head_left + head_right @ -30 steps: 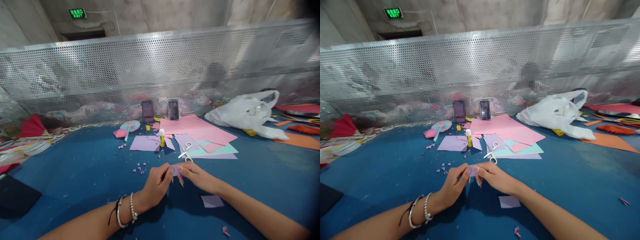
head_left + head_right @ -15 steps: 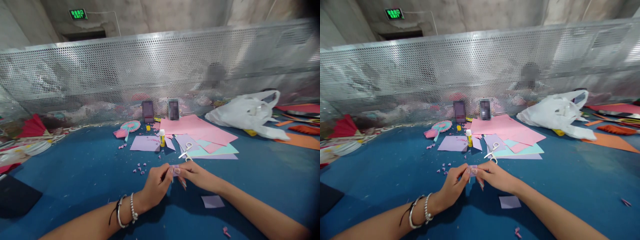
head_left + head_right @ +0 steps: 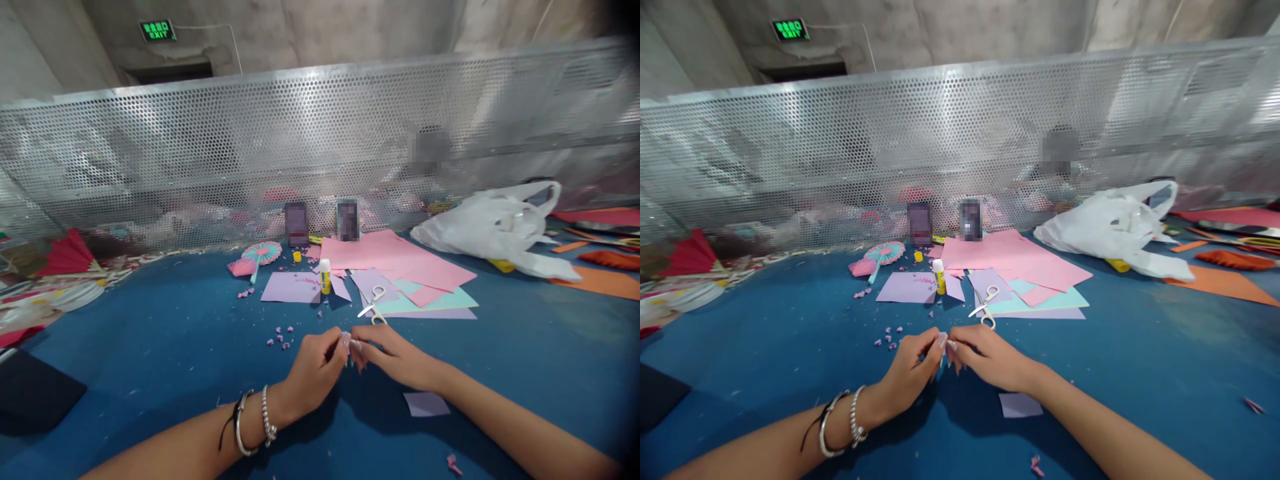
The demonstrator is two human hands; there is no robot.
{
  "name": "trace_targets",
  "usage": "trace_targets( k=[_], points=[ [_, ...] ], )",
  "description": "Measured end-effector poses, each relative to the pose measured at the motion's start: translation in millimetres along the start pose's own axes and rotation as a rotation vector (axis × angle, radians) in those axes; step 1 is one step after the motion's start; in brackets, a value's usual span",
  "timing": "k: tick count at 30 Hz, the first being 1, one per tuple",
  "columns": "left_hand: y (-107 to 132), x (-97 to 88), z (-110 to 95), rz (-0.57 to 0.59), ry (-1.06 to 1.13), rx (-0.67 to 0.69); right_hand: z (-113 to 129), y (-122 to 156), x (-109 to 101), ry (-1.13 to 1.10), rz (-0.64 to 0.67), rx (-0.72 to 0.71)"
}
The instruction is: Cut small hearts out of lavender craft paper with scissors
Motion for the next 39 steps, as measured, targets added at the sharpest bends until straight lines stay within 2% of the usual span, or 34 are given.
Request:
trace_targets(
  k=[6,31,39],
  points=[
    [-0.4,0.1,0.0,0.034,0.038,-0.008,-1.5,2.7,0.7,0.014,0.02,-0.054],
    [0.2,-2.4,-2.6,0.074,0.054,-0.016,-3.0,2.8,-1.2,-0.002,0.011,-0.045],
    [-1.3,-0.8,-10.5,0.097,0.108,0.015,-1.3,2.7,-2.5,-0.023,0.012,-0.034]
  ],
)
Point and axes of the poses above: each hand's wrist, its own y-axis away from the middle knuckle, its own x-axis out of the palm, z = x × y, the point moved 1 cm from there along -y, towards the middle knuckle, and after that the axes turned 13 degrees about y, right-handed, at the moved point
